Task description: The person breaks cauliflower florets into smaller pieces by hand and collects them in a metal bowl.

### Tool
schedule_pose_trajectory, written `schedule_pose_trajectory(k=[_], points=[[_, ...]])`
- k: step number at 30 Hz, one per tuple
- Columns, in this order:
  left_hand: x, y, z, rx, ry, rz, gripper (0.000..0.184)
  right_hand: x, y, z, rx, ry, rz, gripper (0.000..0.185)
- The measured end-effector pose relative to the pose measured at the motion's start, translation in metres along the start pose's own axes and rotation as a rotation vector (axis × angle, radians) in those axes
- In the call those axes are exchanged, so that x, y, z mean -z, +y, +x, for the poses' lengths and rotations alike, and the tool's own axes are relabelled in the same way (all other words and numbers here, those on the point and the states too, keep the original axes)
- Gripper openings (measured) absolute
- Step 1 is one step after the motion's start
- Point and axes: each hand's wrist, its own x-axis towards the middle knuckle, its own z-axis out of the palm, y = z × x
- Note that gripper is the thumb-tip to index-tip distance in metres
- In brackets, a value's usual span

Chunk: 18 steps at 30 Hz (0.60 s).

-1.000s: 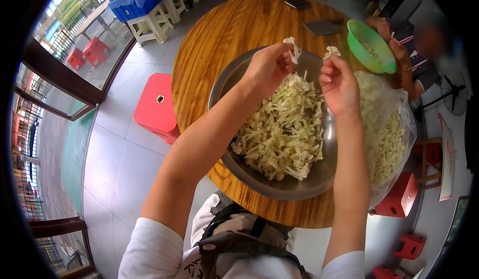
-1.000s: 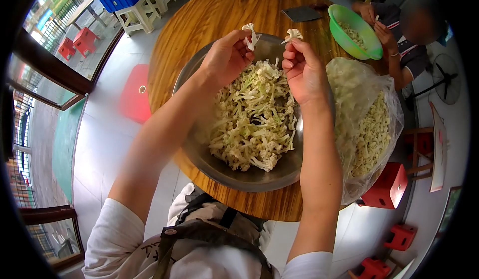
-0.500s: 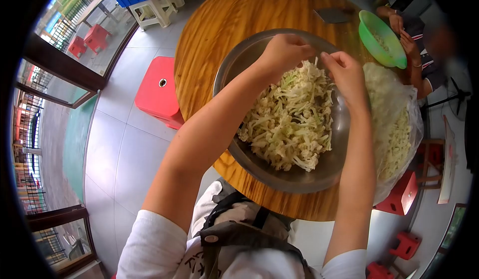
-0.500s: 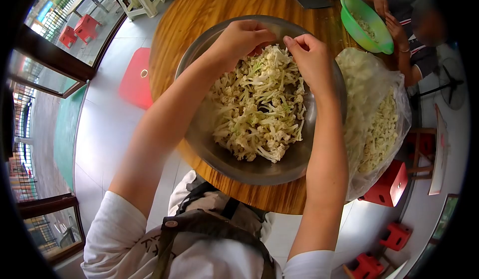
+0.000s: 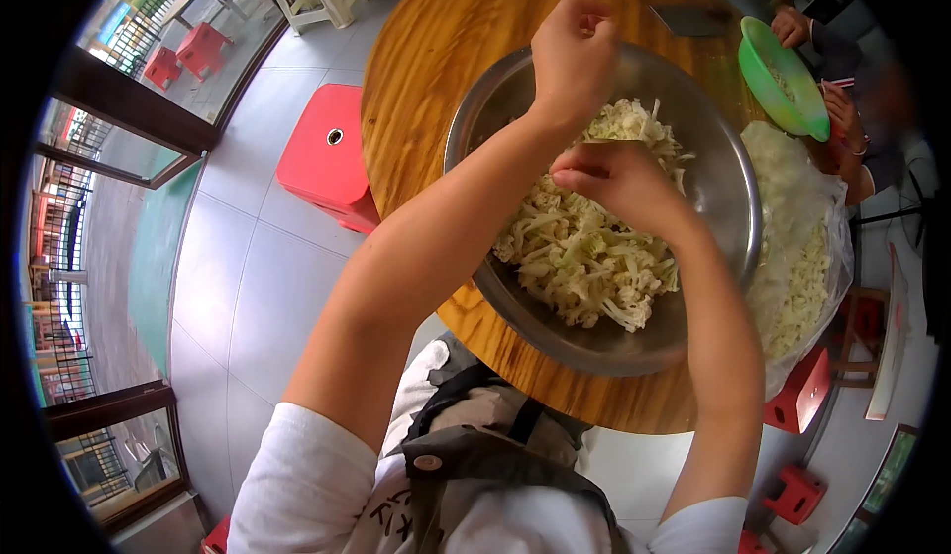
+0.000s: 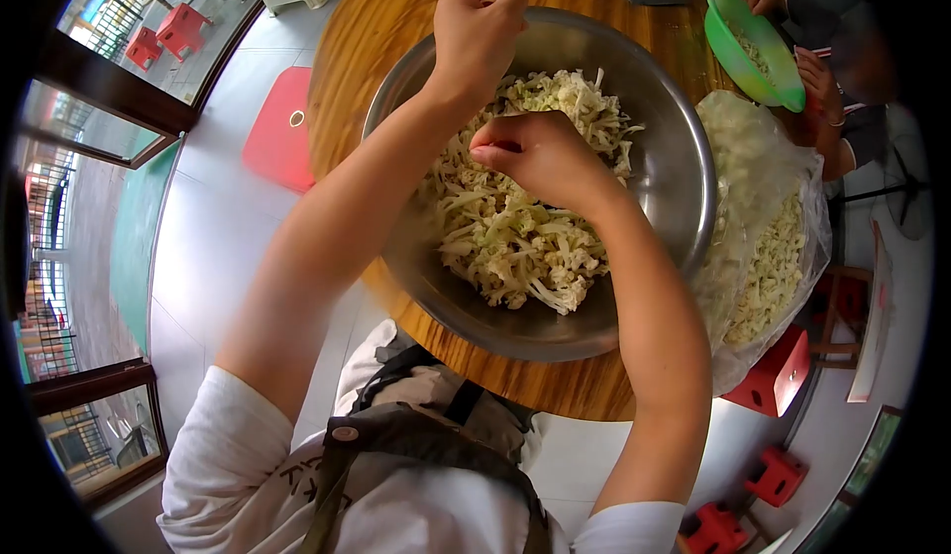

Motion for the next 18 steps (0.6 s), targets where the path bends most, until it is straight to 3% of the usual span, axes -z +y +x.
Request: schedule_pose_trajectory(k=[4,11,14,15,18], points=[[0.000,0.005,-0.002,-0.049,0.019,-0.002,0.019,-0.011,-0.011,0.000,0.108,0.013,-0.087,0.015],[-0.002,0.002,-0.006,-0.109,0.032,0.038,0.018,-0.014,-0.037,-0.031,0.043,-0.437,-0.288,0.025],[-0.002,0.000,-0.006,-0.095,0.018,0.067,0.019,-0.022,-0.018,-0.061,0.338,-0.286,-0.541,0.030],[-0.002,-0.001,-0.005,-0.086,0.017,0.061,0.019,-0.017,-0.024,-0.069,0.284,-0.340,-0.618,0.029],[-0.002,-0.001,-0.005,-0.072,0.018,0.054,0.019,-0.004,-0.015,-0.089,0.141,-0.276,-0.447,0.021]])
